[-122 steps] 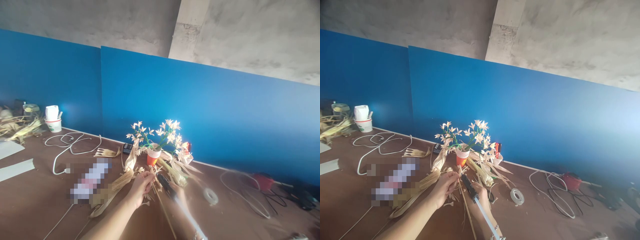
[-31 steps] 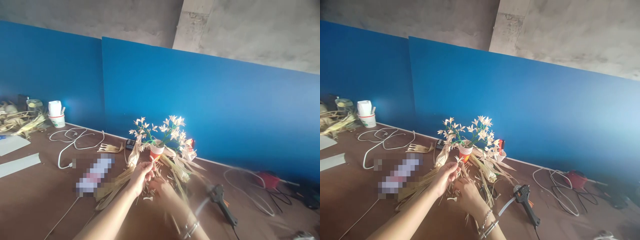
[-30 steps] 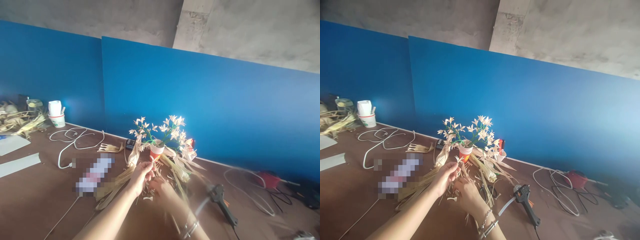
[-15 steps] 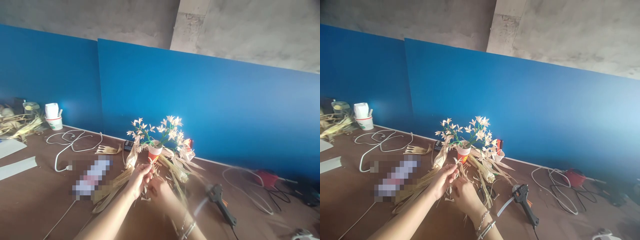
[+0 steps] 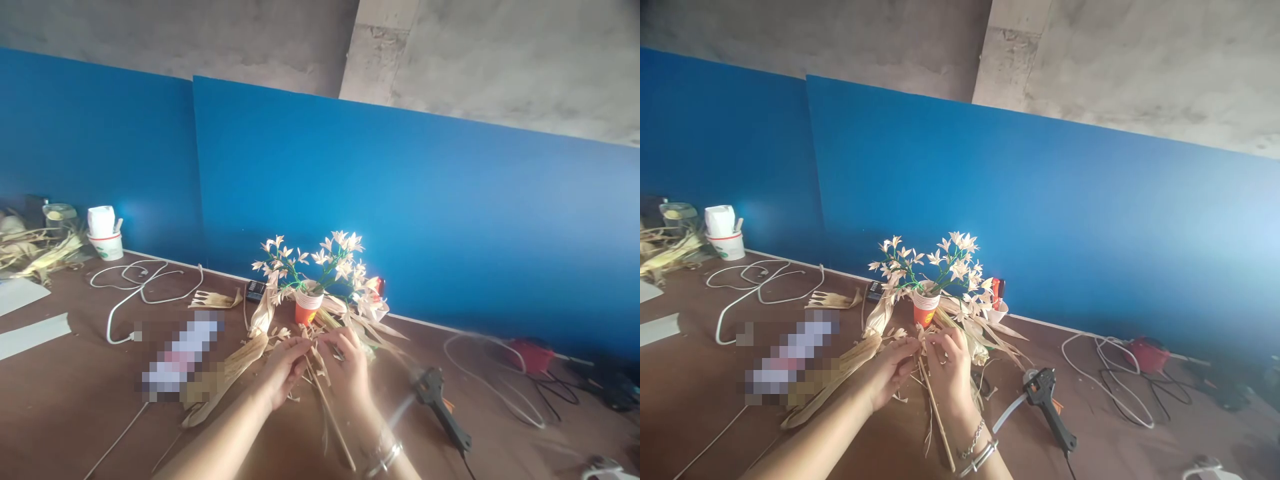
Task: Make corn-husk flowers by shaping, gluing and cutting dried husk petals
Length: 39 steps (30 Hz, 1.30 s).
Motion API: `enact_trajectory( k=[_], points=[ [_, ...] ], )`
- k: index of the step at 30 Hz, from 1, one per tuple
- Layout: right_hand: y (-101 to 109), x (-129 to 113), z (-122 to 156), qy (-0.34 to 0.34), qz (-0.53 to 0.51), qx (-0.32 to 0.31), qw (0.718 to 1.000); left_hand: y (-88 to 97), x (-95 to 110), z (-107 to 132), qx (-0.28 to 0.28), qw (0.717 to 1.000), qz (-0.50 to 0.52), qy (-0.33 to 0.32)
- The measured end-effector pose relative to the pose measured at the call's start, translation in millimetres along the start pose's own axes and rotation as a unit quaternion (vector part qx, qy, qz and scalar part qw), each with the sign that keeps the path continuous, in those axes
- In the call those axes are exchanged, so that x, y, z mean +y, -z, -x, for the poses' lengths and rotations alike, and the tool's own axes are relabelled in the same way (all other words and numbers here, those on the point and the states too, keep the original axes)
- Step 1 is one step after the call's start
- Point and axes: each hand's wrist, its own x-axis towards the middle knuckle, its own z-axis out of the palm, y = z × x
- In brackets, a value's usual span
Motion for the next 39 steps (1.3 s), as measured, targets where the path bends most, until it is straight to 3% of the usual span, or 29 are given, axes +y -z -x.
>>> enact_trajectory(
  k=[11, 30, 39],
  points=[
    [-5.3, 5.7, 5.2, 0.089, 0.086, 0.016, 0.992, -1.2, -1.2, 3.0, -0.006, 1.0, -0.009, -0.003],
    [-7.8, 9.6, 6.4, 0.082, 0.107, 0.047, 0.99, -6.8, 0.0, 9.6, -0.005, 0.999, -0.038, 0.0],
    [-8.8, 8.2, 7.8, 0.075, 0.109, 0.038, 0.99, -13.7, 0.1, 11.6, 0.007, 0.994, -0.095, -0.061]
  ],
)
